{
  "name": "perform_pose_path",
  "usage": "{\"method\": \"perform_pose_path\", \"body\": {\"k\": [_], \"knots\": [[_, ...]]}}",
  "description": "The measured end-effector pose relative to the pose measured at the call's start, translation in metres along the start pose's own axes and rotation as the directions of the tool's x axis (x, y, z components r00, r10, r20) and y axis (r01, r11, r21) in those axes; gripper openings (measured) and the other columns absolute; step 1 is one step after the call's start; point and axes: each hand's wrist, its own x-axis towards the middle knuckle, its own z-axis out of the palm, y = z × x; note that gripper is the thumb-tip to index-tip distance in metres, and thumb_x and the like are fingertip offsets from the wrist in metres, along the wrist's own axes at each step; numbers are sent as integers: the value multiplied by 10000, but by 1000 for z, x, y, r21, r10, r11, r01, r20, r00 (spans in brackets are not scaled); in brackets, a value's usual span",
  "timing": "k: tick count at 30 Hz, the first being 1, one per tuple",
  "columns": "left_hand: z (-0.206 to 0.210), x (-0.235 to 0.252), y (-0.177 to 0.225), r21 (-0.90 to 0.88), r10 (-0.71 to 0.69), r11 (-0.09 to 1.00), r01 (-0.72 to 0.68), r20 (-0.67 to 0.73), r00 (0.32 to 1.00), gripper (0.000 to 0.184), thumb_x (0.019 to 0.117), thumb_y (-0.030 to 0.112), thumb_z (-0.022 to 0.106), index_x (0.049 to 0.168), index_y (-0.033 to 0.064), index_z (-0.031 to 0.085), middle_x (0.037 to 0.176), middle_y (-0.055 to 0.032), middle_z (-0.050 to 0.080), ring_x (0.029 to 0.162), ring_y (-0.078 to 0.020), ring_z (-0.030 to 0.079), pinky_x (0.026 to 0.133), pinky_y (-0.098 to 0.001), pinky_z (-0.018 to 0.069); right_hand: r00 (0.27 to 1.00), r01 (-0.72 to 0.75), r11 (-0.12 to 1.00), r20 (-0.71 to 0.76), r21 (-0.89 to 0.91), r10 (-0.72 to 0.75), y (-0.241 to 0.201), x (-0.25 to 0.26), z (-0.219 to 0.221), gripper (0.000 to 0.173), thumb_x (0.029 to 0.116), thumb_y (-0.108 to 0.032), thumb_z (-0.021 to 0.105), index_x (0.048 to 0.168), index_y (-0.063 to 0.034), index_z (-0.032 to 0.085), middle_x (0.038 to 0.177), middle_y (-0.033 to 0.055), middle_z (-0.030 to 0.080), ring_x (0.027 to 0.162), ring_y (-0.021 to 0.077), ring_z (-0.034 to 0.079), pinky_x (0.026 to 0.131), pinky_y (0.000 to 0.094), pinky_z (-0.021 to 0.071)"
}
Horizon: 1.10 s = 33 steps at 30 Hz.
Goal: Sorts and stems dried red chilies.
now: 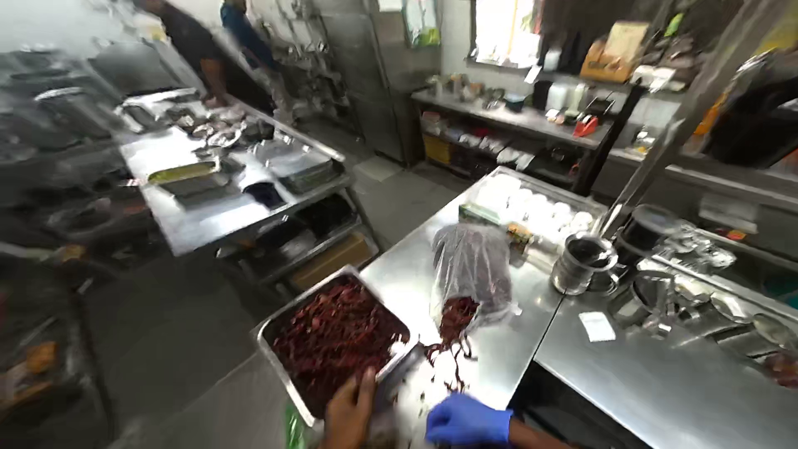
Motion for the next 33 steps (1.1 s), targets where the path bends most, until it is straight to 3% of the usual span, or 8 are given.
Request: {"method": "perform_pose_path", "body": {"k": [2,4,6,8,14,18,23,33], "knots": [[-22,13,-7,246,-47,968,57,-48,998,458,1041,394,572,890,-26,675,750,-163,623,710,-309,614,698,-572,517,997,-69,986,4,-149,71,18,2,9,292,1019,-314,581,1011,-73,746,890,126,731,864,301,706,804,571,539],[-36,18,-14,391,-104,912,122,-68,992,407,1020,428,614,996,33,713,808,-164,685,759,-355,666,729,-640,528,991,-126,988,44,-87,130,7,1,4,330,1015,-326,589,1223,-108,723,990,110,749,905,266,715,852,528,556],[-41,13,-18,465,-113,874,140,-86,990,354,1022,390,621,1139,74,728,900,-155,728,829,-363,700,780,-661,536,978,-155,987,144,37,149,-13,-1,-1,538,1014,-347,619,1516,-182,522,1295,77,695,1072,219,705,970,468,558],[-37,1,-22,462,-59,880,108,-120,991,273,1024,325,629,1081,86,748,854,-138,728,774,-340,699,735,-637,543,972,-175,985,161,-1,173,-26,-4,-2,608,1020,-389,594,1579,-216,429,1413,67,633,1144,221,684,1006,475,539],[22,-27,-33,242,112,962,-127,75,991,268,993,343,646,915,104,739,699,-21,674,594,-172,646,597,-456,576,911,-380,891,-269,-249,314,7,-36,-40,332,1031,-443,548,1147,-217,761,942,5,755,873,180,719,812,497,578],[75,-25,-36,325,-33,941,-95,367,930,224,975,181,665,1167,71,702,991,-103,724,852,-263,706,810,-526,592,835,-507,812,-397,-290,380,35,-68,-68,325,1032,-431,549,1155,-212,755,954,15,752,874,199,717,811,516,576],[101,-17,-24,491,-118,837,-243,594,796,253,921,205,717,1153,103,720,1147,-122,692,1083,-322,660,929,-548,545,816,-517,819,-432,-250,383,39,-84,-72,352,1042,-453,518,1169,-228,757,970,-14,754,872,159,715,814,481,584],[113,-34,-42,503,-117,830,-243,582,805,394,899,273,762,1242,99,671,1172,-133,667,1115,-336,630,945,-531,526,832,-503,849,-357,-162,425,37,-73,-39,356,1046,-460,505,1174,-234,749,978,-16,749,886,157,709,821,470,576]]}}
